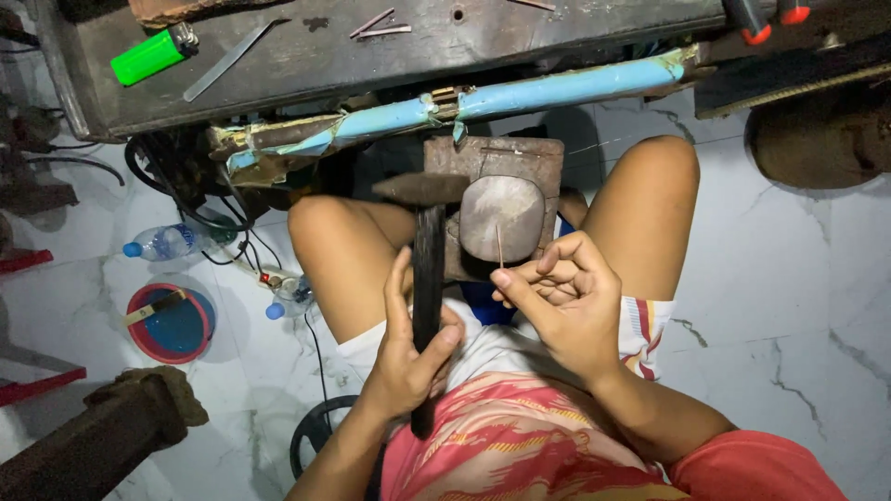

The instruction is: Hammering a small metal piece on an anvil to shape or flatten it as part of a jewelry making process.

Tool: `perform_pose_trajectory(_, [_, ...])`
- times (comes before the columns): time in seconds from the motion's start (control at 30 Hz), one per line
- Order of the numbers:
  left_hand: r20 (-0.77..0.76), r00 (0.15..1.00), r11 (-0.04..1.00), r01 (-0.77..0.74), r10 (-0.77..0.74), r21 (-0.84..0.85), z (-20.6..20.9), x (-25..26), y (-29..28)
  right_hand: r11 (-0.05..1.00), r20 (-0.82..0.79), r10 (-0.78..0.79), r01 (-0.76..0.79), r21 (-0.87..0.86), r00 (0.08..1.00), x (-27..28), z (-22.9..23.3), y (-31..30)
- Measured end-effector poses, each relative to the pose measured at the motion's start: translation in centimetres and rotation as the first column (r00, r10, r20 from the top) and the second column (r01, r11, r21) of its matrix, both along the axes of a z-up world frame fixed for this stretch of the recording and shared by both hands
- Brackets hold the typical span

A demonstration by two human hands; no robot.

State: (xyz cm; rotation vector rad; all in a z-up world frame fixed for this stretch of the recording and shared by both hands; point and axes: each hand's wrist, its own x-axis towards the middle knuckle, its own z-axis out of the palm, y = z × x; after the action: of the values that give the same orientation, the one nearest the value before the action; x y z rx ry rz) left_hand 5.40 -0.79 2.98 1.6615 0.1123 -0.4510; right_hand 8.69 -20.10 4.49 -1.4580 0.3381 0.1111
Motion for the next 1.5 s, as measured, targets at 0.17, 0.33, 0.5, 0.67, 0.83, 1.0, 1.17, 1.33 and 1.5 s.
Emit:
perform_pose_trajectory(0.17, [-0.278,0.955,0.638,-0.149,-0.105,-0.755,0.9,2.4,-0.8,0.998,0.088,-0.002,-0.004,0.070,0.996,-0.3,-2.0,-1.0])
perform_pose_trajectory(0.33, [-0.284,0.947,0.649,-0.122,-0.150,-0.751,0.4,2.8,-1.7,0.998,0.132,-0.008,0.000,0.058,0.991,0.3,-1.9,-1.3])
perform_pose_trajectory(0.5, [-0.282,0.947,0.787,-0.057,-0.152,-0.614,-1.0,2.1,-1.3,0.997,0.105,0.008,-0.016,0.080,0.994,0.5,-1.8,-1.5])
perform_pose_trajectory(0.67, [-0.041,0.991,0.986,0.131,-0.128,0.107,-3.4,2.6,1.3,0.993,0.092,0.029,-0.039,0.115,0.995,0.9,-1.6,-1.6])
perform_pose_trajectory(0.83, [0.120,0.990,0.964,-0.105,0.078,0.243,-0.7,4.7,1.8,0.993,0.066,0.047,-0.054,0.109,0.997,1.0,-1.8,-1.9])
perform_pose_trajectory(1.0, [0.335,0.923,0.932,-0.277,0.190,0.234,-0.8,6.5,1.3,0.988,0.065,0.039,-0.048,0.149,0.997,0.9,-1.7,-2.0])
perform_pose_trajectory(1.17, [0.456,0.849,0.928,-0.354,0.268,0.113,-3.4,7.6,-0.5,0.993,0.091,-0.009,-0.001,0.114,0.996,1.3,-1.4,-3.5])
perform_pose_trajectory(1.33, [0.685,0.717,0.937,-0.313,0.129,0.152,0.8,10.0,-3.1,0.996,0.139,-0.077,0.083,-0.034,0.987,2.9,-2.0,-7.2])
perform_pose_trajectory(1.5, [0.748,0.657,0.973,-0.101,-0.091,0.207,2.1,11.9,-6.2,0.937,0.284,-0.174,0.247,-0.246,0.943,7.4,-5.2,-13.6])
